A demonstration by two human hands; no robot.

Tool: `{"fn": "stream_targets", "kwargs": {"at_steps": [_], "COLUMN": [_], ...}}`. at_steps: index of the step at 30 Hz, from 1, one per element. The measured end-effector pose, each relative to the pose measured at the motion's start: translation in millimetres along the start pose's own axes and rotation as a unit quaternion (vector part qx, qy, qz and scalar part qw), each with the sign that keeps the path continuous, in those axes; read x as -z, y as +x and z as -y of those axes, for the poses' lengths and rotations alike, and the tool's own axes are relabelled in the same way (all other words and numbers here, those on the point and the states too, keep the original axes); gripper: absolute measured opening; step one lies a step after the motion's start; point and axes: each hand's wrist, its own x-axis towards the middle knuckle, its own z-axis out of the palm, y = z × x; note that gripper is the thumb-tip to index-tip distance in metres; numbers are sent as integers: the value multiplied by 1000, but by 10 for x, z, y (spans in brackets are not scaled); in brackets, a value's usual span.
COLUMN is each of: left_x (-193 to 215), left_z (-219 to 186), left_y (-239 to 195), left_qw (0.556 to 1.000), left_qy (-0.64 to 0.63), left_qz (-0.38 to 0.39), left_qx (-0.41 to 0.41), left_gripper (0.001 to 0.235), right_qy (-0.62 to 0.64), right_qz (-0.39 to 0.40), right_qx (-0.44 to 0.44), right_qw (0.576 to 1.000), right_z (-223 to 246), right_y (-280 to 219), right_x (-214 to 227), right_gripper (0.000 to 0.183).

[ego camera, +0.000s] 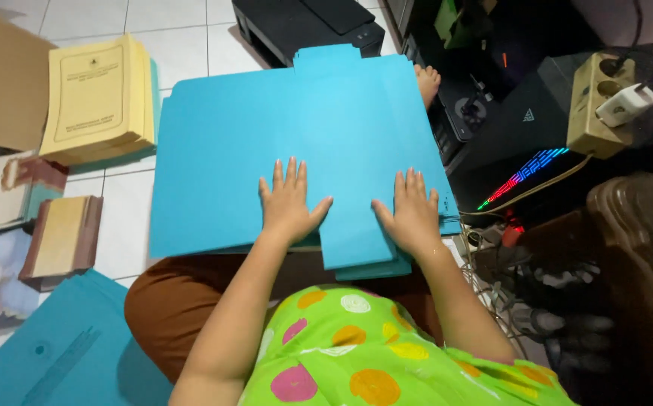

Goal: The person is organizing and stacking blue paper folders on the floor of a print shop.

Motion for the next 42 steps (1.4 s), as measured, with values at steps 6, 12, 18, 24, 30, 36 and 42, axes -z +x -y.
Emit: {"fn": "stream_targets", "kwargs": {"at_steps": [6, 12, 18, 24, 30, 36, 42], "left_x": [165, 183, 112, 29, 5, -123, -100], "left_z": [-95, -86, -64, -46, -65, -102, 130], "left_y": [-369, -366, -365, -345, -323, -66, 1111], "left_qw": [999, 998, 999, 1000, 1000, 997, 997], "left_qy": [-18, -26, -20, -26, -23, -19, 15], "left_qz": [38, 49, 33, 15, 18, 13, -9], "left_qx": [-5, -8, -11, -9, 7, 74, 76], "left_gripper": [92, 91, 93, 94, 97, 103, 100], "right_qy": [12, -95, -85, -94, -47, 22, 33], "right_qz": [54, 46, 33, 24, 5, -7, -14], "right_qx": [13, 53, 33, 53, 43, 35, 23], "right_qw": [998, 993, 995, 994, 998, 999, 999], "right_z": [103, -158, -217, -182, -73, -266, -298], "right_y": [-299, 1418, 2727, 2354, 465, -221, -189], "right_x": [227, -125, -131, -67, 234, 157, 73], "right_gripper": [91, 96, 95, 97, 90, 83, 82]}}
